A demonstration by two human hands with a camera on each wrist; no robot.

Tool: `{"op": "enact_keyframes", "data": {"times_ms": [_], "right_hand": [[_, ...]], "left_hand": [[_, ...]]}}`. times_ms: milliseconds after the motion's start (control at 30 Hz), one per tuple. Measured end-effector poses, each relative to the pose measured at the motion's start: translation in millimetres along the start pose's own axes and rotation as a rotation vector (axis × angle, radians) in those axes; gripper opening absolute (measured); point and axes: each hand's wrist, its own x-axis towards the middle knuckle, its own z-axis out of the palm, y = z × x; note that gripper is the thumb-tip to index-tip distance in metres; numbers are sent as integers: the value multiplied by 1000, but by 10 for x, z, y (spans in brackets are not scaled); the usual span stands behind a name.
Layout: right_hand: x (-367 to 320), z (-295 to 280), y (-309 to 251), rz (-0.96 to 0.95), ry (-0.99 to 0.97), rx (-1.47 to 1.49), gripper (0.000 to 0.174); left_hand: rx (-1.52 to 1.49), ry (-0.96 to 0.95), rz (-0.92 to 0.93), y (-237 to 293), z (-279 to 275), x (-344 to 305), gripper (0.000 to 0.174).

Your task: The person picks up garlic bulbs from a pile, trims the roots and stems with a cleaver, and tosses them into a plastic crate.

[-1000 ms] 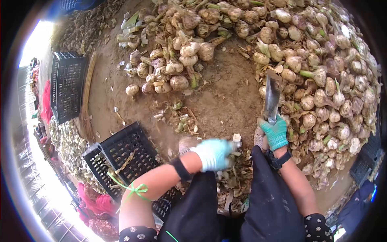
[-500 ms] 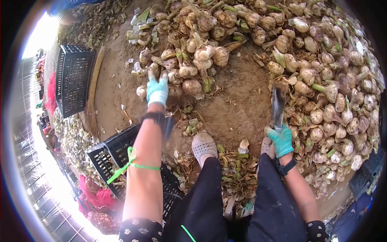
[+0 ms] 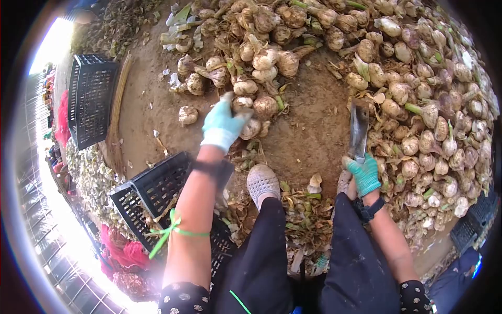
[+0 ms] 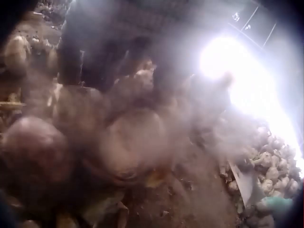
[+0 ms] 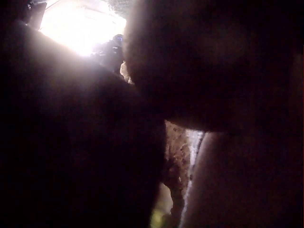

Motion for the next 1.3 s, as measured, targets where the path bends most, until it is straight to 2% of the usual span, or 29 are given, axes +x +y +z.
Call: {"op": "enact_keyframes", "data": {"times_ms": [67,133,167,200,233,267,300,333,367,400,467,533,567,633,667,700,767,800,867,1000,1067,1100,1133,1167,1200,1233,1267,1300], "right_hand": [[7,12,43,-24,14,15,22],[18,-12,40,-48,27,29,23],[8,-25,37,-19,16,60,23],[-8,-29,39,13,6,94,24],[-13,-28,40,18,7,103,24],[-10,-25,37,7,13,103,25],[-9,-19,38,-3,16,102,26],[-5,-12,40,0,10,109,26],[2,-7,41,-16,22,88,27],[7,0,38,-34,32,68,27],[7,-8,19,21,1,46,25],[35,-8,61,-22,17,60,23],[43,3,86,-61,44,62,22],[29,-22,60,-38,27,79,22],[13,-32,64,-9,17,101,23],[10,-33,72,-6,22,102,23],[11,-44,77,-33,0,93,23],[4,-44,56,-28,14,96,23],[-25,-13,-2,-1,6,110,25],[-29,55,-54,-25,64,44,24],[-76,94,-172,33,27,-33,24],[-107,129,-204,37,26,-38,24],[-148,173,-238,-12,-13,-72,26],[-202,216,-294,-61,-48,-107,27],[-280,272,-439,-194,-53,-255,29],[-343,345,-563,-326,-55,-406,30],[-370,403,-576,-447,-23,-522,30],[-449,472,-714,-559,-61,-466,31]], "left_hand": [[35,-16,15,103,-68,14,52],[-149,-88,-3,141,-255,-96,46],[-123,61,138,29,-362,-236,45],[-22,140,241,61,-659,-431,46],[187,268,213,59,-945,-652,45],[261,367,292,-6,-1240,-847,42],[481,515,257,-142,-1447,-1003,37],[574,472,149,-420,-1678,-1176,41],[733,337,-71,-491,-1896,-1379,47],[939,397,0,-626,-2001,-1516,52],[1038,407,77,-611,-2053,-1658,55],[655,316,73,-510,-1906,-1610,56],[565,308,210,-496,-1756,-1503,55],[494,261,289,-478,-1371,-1151,47],[444,203,228,-514,-1169,-933,48],[375,162,185,-683,-952,-691,57],[399,74,-133,-884,-616,-204,72],[398,65,-121,-956,-515,-21,72],[164,16,-399,-1059,-352,223,66],[69,34,-430,-1193,-64,300,57],[-491,-38,-268,-1139,1,194,47],[-409,-94,-299,-699,-188,67,51],[-377,51,-136,-595,-166,-131,55],[-493,4,-140,-499,-164,-239,57],[-714,-7,-52,-280,-204,-402,62],[-795,-67,-94,102,-330,-584,64],[-1010,-159,-20,226,-300,-689,70],[-962,-205,90,353,-296,-781,66]]}}
